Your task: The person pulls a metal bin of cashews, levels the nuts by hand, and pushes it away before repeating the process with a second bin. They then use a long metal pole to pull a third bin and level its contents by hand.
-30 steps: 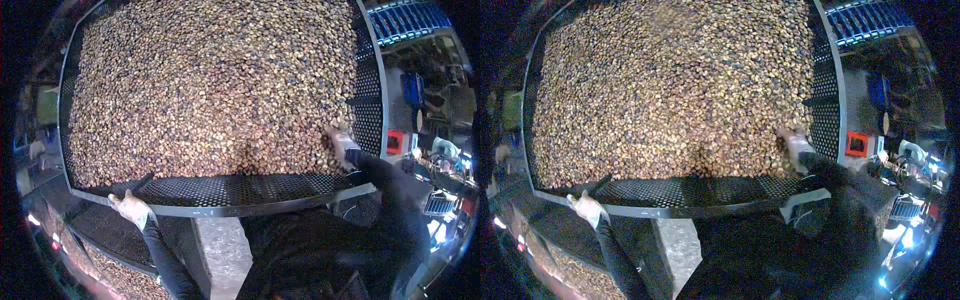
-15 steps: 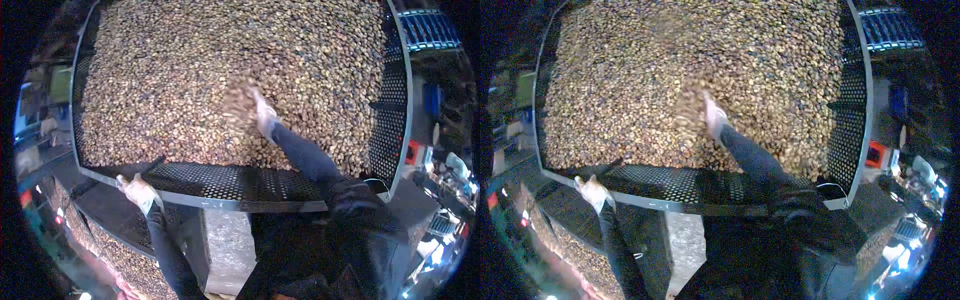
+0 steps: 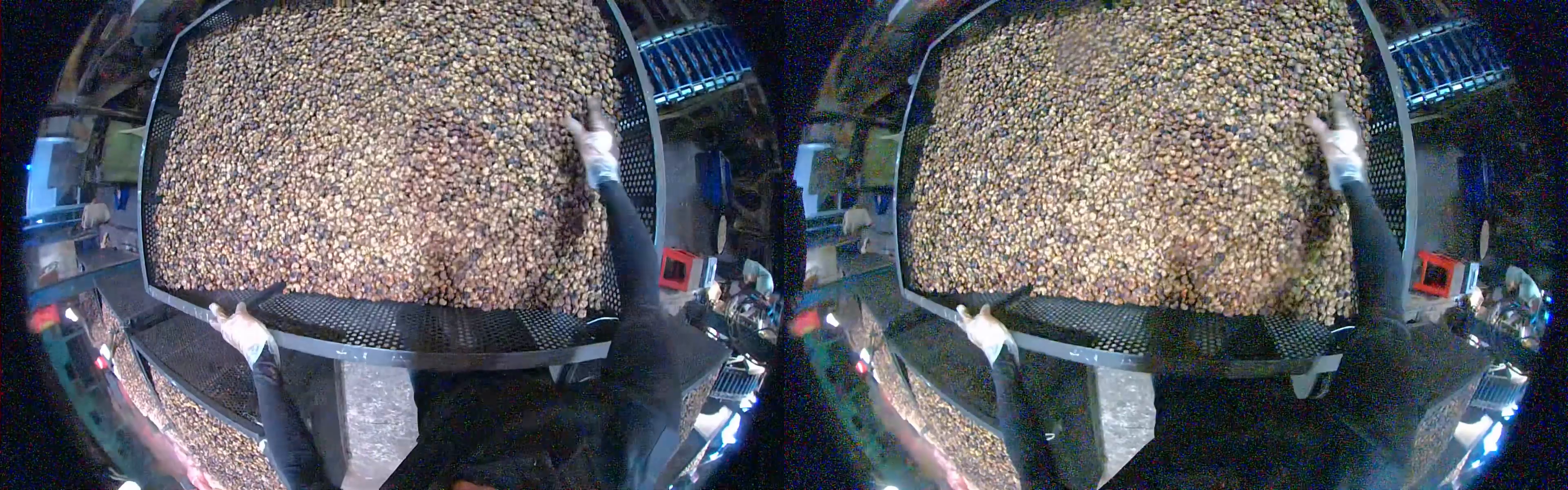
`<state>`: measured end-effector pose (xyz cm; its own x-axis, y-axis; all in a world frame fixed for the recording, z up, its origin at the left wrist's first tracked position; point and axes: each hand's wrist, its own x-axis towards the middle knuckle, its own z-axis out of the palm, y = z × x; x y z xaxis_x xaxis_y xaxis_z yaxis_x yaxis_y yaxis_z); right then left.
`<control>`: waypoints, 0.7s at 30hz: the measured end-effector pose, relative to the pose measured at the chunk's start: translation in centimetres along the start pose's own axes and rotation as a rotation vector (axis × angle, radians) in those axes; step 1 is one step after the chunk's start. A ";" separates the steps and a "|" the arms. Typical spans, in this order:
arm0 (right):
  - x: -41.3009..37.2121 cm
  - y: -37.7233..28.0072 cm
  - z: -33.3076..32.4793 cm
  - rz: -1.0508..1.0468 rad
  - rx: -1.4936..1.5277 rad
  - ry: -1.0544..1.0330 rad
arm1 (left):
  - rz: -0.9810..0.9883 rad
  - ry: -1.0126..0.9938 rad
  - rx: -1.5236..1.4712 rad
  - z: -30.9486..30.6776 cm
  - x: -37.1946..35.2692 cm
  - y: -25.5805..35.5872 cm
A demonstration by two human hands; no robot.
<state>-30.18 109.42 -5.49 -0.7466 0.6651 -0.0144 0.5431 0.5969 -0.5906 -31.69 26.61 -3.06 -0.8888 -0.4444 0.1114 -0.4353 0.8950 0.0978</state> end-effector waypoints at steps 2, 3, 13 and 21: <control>3.8 8.4 0.1 -0.221 -0.168 0.196 | -0.120 -0.001 -0.198 -2.0 -0.8 3.3; 4.5 8.8 -0.1 -0.221 -0.270 0.249 | -0.130 0.021 -0.210 -1.5 -0.6 3.2; 5.0 3.0 17.5 0.135 0.085 -0.072 | -0.125 0.040 -0.452 -0.7 -0.8 1.6; -2.9 -13.3 30.3 -0.191 0.015 -0.739 | -0.137 0.033 -0.446 -1.1 -0.7 2.2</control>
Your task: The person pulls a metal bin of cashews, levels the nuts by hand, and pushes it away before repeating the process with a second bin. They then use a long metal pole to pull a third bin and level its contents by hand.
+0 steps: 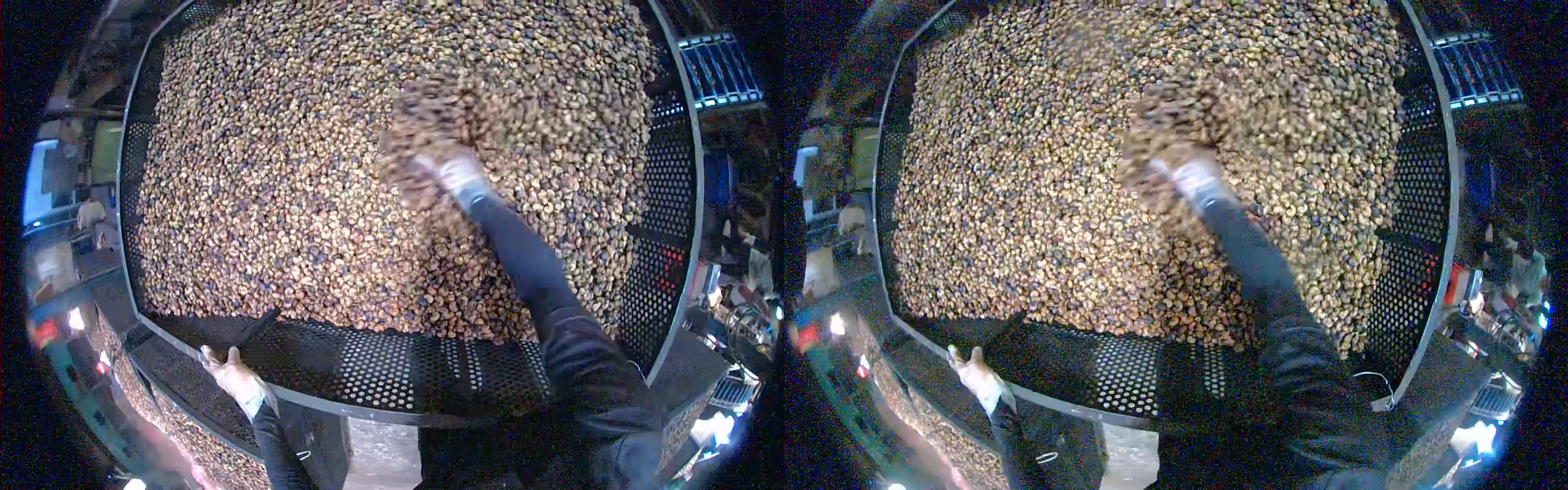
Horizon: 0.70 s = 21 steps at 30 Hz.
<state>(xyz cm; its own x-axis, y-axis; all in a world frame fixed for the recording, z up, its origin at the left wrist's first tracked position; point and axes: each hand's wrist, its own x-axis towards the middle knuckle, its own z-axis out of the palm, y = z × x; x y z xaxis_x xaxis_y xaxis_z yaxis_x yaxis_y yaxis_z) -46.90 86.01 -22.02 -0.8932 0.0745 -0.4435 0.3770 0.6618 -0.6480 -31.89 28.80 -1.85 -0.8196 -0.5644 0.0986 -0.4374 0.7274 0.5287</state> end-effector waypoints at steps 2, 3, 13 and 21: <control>0.1 -0.3 4.8 -0.278 -0.010 0.135 | 0.025 -0.013 -0.173 0.0 1.0 -2.6; -2.7 -3.1 4.3 -0.224 0.038 -0.048 | 0.035 -0.008 -0.186 0.2 1.4 -3.7; -25.4 1.1 -5.8 -0.088 0.079 0.118 | 0.014 0.014 0.109 0.0 -0.4 1.1; -30.8 16.8 -11.4 0.227 -0.249 0.763 | 0.004 -0.017 0.280 -0.2 -0.3 1.1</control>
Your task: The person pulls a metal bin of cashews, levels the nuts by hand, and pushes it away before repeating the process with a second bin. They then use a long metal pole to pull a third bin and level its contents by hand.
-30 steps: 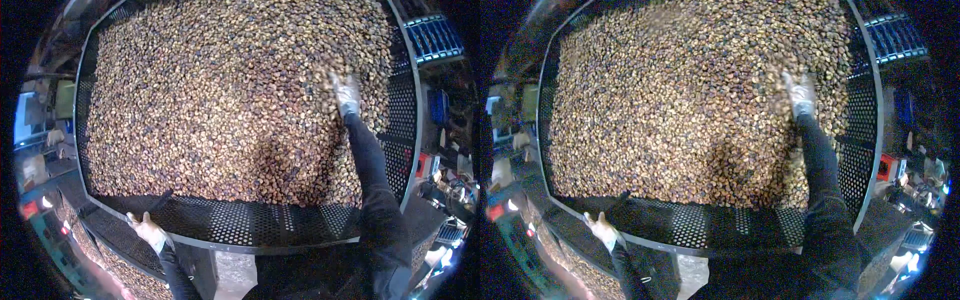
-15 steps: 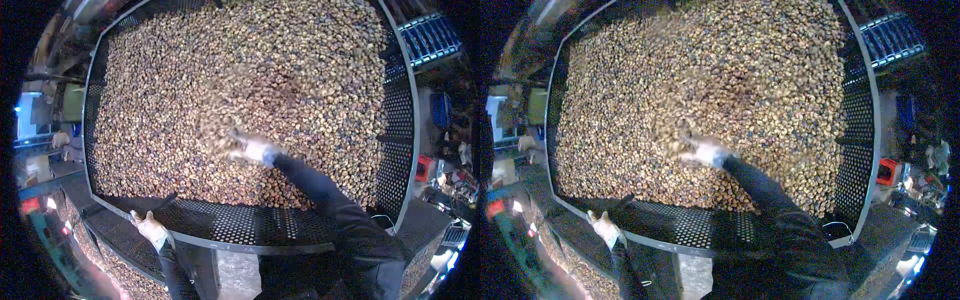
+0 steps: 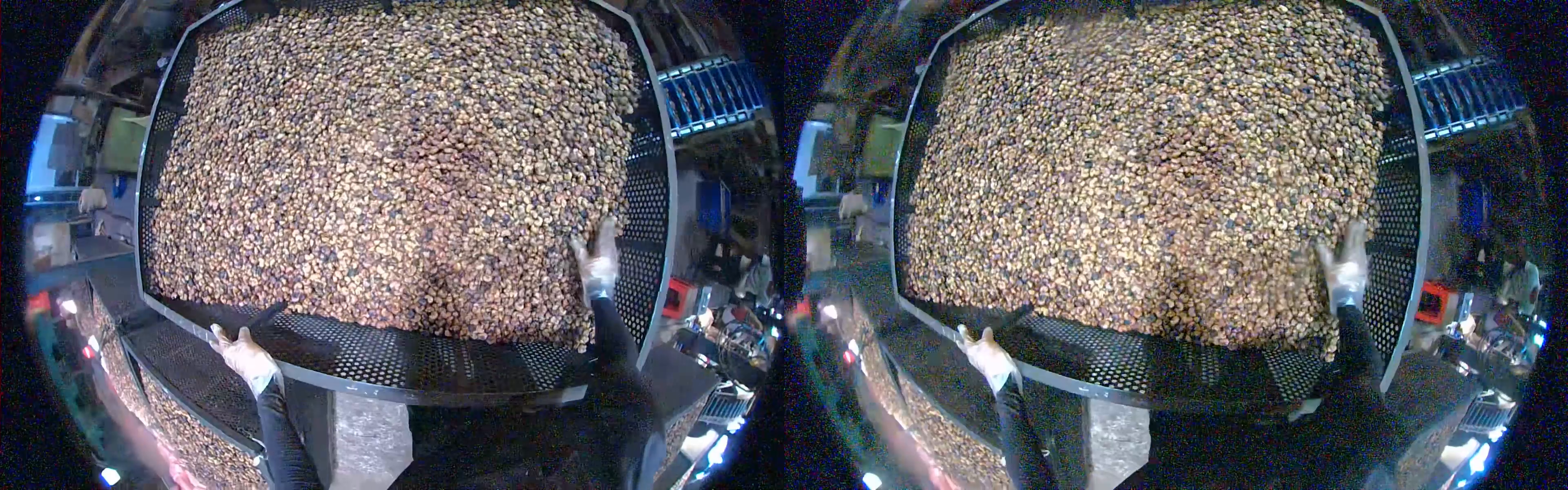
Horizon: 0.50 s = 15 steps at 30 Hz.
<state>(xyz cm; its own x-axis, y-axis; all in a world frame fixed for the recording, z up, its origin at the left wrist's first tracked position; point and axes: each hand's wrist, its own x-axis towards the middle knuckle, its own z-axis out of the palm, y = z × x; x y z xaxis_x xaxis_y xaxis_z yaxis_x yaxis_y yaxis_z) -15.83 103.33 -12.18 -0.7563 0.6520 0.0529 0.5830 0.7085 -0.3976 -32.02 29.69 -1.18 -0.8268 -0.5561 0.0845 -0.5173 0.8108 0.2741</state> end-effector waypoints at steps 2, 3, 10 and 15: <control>-0.3 -0.5 4.9 0.201 0.000 0.019 | -0.035 0.060 -0.146 0.4 0.2 0.0; -0.2 -1.5 7.3 0.263 0.095 0.009 | -0.043 0.054 -0.131 0.5 0.2 -0.6; 1.0 -23.2 17.4 0.584 1.019 -0.249 | 0.037 0.024 0.020 -0.1 -0.2 0.9; 0.4 -30.8 25.0 0.038 0.772 -0.712 | 0.084 0.006 0.000 0.0 -0.2 -0.1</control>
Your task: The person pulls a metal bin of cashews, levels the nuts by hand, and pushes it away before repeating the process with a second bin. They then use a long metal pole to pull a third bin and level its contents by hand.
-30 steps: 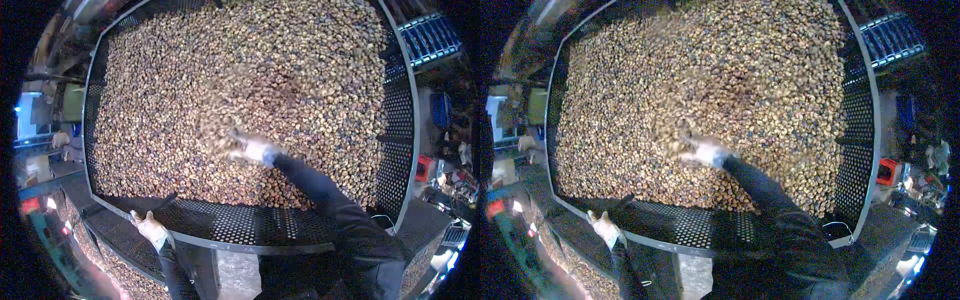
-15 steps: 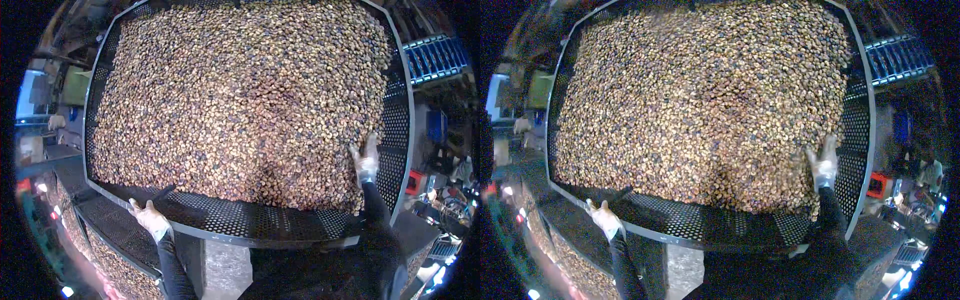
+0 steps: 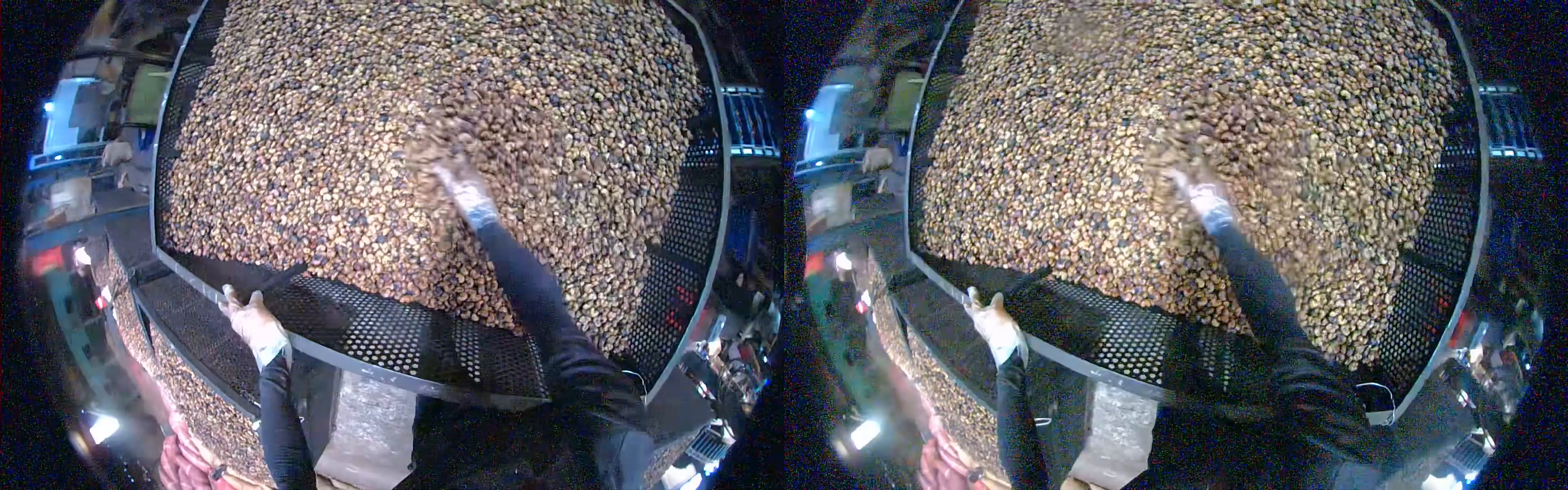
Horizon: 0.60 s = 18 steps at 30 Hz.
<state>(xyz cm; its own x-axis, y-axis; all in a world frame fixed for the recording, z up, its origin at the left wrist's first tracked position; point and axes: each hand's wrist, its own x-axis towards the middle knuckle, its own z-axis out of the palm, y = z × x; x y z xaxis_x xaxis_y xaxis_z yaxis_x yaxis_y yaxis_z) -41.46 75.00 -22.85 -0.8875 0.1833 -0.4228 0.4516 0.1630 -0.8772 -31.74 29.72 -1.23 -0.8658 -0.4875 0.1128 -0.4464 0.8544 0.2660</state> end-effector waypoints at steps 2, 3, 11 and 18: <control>-0.5 -2.1 3.2 -0.062 -0.202 -0.184 | -0.009 0.026 0.076 -0.2 0.1 0.7; -2.2 -1.6 5.0 -0.153 -0.074 -0.212 | 0.013 -0.012 0.078 0.3 0.6 -1.2; -17.9 4.1 -1.3 -0.860 -1.013 -0.937 | -0.189 0.083 -0.097 -1.3 -0.3 3.9; -6.2 9.3 -1.3 -0.650 -0.942 -0.632 | -0.149 0.063 -0.109 -0.7 0.0 2.4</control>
<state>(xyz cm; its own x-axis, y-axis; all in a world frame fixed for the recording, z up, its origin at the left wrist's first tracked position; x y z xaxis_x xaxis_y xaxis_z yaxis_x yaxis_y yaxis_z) -31.69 76.68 -28.08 -0.7394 -0.6278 -0.2434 -0.4116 0.7075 -0.5744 -32.68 31.61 0.10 -0.7745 -0.6204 0.1234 -0.5385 0.7490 0.3859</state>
